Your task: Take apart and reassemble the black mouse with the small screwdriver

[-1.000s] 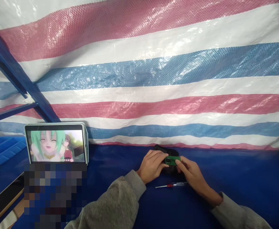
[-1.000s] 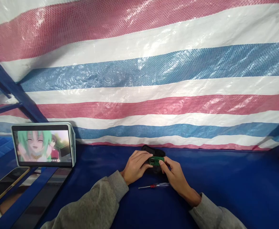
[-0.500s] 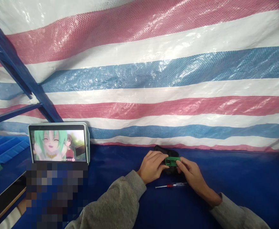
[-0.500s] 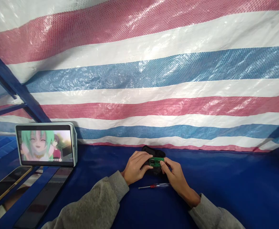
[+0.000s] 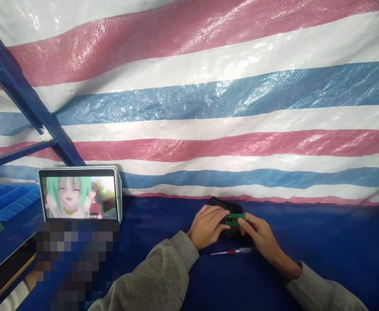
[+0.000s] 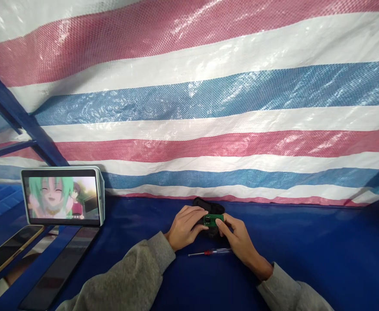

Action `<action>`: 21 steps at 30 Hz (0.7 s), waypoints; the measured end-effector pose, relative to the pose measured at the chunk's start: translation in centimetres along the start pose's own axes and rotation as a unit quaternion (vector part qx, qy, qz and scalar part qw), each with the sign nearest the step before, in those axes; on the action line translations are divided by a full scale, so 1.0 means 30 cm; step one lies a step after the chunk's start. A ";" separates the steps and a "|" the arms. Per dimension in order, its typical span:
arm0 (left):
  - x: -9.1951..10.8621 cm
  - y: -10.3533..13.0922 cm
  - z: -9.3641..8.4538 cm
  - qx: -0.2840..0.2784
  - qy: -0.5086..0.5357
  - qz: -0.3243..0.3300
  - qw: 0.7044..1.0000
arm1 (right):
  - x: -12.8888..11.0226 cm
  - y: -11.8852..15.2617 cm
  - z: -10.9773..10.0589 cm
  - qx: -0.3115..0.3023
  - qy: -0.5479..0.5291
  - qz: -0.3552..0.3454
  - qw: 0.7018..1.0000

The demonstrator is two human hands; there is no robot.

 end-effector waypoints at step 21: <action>-0.048 0.034 -0.014 0.048 0.015 -0.073 0.996 | -0.027 0.029 -0.035 0.116 0.038 -0.103 0.987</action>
Point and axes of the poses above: each hand's wrist, its own y-axis away from the middle knuckle, its own z-axis out of the palm, x = y × z, the point moved 8 cm from there along -y, towards the middle knuckle, and after that the axes turned 13 degrees about z, right-handed, at the moved point
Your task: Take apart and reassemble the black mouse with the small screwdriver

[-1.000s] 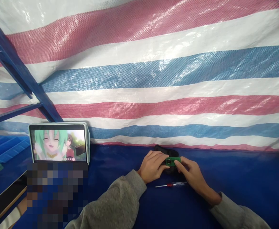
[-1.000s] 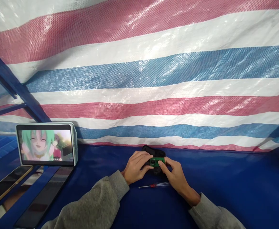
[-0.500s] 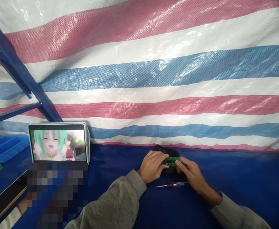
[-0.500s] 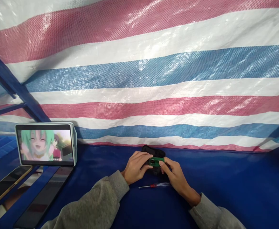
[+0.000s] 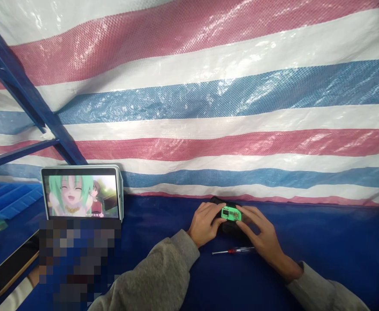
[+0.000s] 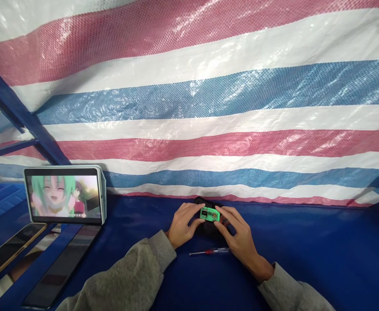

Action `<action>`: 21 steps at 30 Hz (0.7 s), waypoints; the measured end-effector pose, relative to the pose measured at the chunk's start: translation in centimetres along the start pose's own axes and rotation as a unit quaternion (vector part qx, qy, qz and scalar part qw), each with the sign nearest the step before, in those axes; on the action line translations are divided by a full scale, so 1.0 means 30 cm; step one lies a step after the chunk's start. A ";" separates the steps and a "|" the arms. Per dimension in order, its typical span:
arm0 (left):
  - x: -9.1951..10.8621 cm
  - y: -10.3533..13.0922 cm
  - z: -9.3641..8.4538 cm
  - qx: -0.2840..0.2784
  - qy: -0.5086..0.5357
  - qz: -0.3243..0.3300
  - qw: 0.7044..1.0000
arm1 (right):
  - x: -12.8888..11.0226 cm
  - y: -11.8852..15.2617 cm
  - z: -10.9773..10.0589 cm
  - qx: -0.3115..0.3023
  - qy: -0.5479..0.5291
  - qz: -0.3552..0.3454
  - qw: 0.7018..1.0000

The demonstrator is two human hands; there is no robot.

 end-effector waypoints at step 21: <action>0.033 -0.009 0.003 -0.036 -0.081 0.055 0.995 | -0.017 -0.005 0.024 -0.053 0.019 0.019 0.998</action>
Point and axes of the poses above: each hand's wrist, its own y-axis away from the middle knuckle, its own z-axis out of the palm, x = y × z, the point moved 8 cm from there along -y, towards the middle knuckle, and after that the axes turned 13 degrees about z, right-handed, at the moved point
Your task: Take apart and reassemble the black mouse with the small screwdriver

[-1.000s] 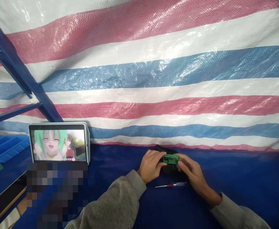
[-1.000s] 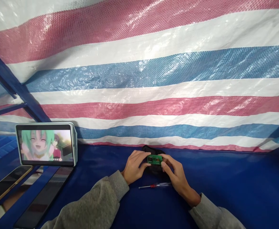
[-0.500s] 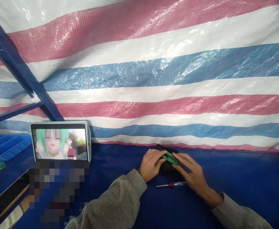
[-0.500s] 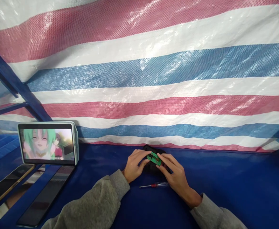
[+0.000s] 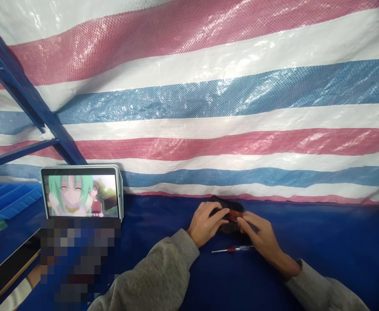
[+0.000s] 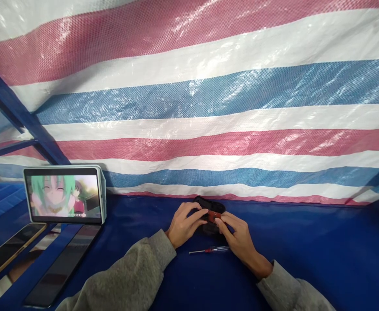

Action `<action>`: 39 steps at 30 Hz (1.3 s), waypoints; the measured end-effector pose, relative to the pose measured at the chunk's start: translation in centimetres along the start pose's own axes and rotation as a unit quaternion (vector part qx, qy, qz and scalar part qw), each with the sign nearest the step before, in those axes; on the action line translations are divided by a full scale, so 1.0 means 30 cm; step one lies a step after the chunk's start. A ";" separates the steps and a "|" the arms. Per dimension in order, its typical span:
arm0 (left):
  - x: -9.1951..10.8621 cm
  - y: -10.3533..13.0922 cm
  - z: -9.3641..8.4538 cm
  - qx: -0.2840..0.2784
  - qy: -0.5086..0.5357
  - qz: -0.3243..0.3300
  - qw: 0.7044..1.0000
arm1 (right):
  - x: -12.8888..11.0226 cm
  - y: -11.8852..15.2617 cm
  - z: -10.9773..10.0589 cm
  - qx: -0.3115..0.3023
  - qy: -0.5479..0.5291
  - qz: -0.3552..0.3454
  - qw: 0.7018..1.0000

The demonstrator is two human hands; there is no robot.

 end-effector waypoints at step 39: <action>0.023 0.038 0.077 -0.233 -0.012 -0.012 0.972 | 0.018 -0.005 0.002 0.003 -0.009 -0.013 1.000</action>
Point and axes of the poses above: each hand's wrist, its own y-axis away from the middle knuckle, its own z-axis out of the palm, x = y × z, the point moved 8 cm from there along -y, towards the middle knuckle, and after that the axes turned 13 degrees about z, right-handed, at the moved point
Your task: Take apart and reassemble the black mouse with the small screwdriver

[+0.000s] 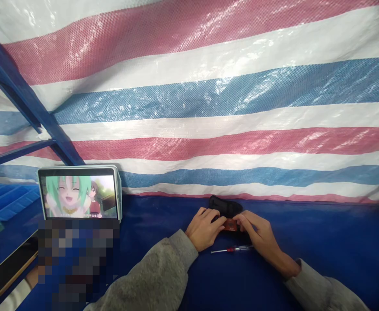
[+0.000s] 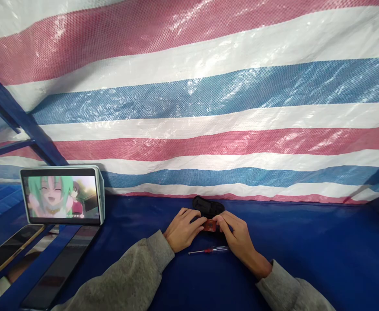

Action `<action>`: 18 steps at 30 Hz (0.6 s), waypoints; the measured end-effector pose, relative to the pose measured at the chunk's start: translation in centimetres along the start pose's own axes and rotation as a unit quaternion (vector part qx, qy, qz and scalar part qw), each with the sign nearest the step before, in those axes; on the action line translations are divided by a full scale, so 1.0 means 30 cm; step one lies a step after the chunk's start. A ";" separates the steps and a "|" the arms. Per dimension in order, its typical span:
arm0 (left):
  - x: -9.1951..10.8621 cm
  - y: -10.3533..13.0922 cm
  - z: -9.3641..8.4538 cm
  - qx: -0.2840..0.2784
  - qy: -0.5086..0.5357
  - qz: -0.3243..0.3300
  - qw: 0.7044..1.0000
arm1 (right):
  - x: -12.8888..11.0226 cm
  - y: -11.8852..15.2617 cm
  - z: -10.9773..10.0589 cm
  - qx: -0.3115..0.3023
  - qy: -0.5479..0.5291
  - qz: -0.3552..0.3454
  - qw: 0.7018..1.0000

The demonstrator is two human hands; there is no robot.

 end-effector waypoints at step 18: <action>-0.016 0.001 0.024 -0.031 0.015 -0.021 0.999 | -0.005 0.002 -0.007 0.013 0.007 -0.004 1.000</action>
Point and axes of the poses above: each hand's wrist, its own y-axis away from the middle knuckle, its own z-axis out of the palm, x = y × z, the point moved 8 cm from there along -y, towards the middle knuckle, and after that the axes turned 13 degrees about z, right-handed, at the moved point
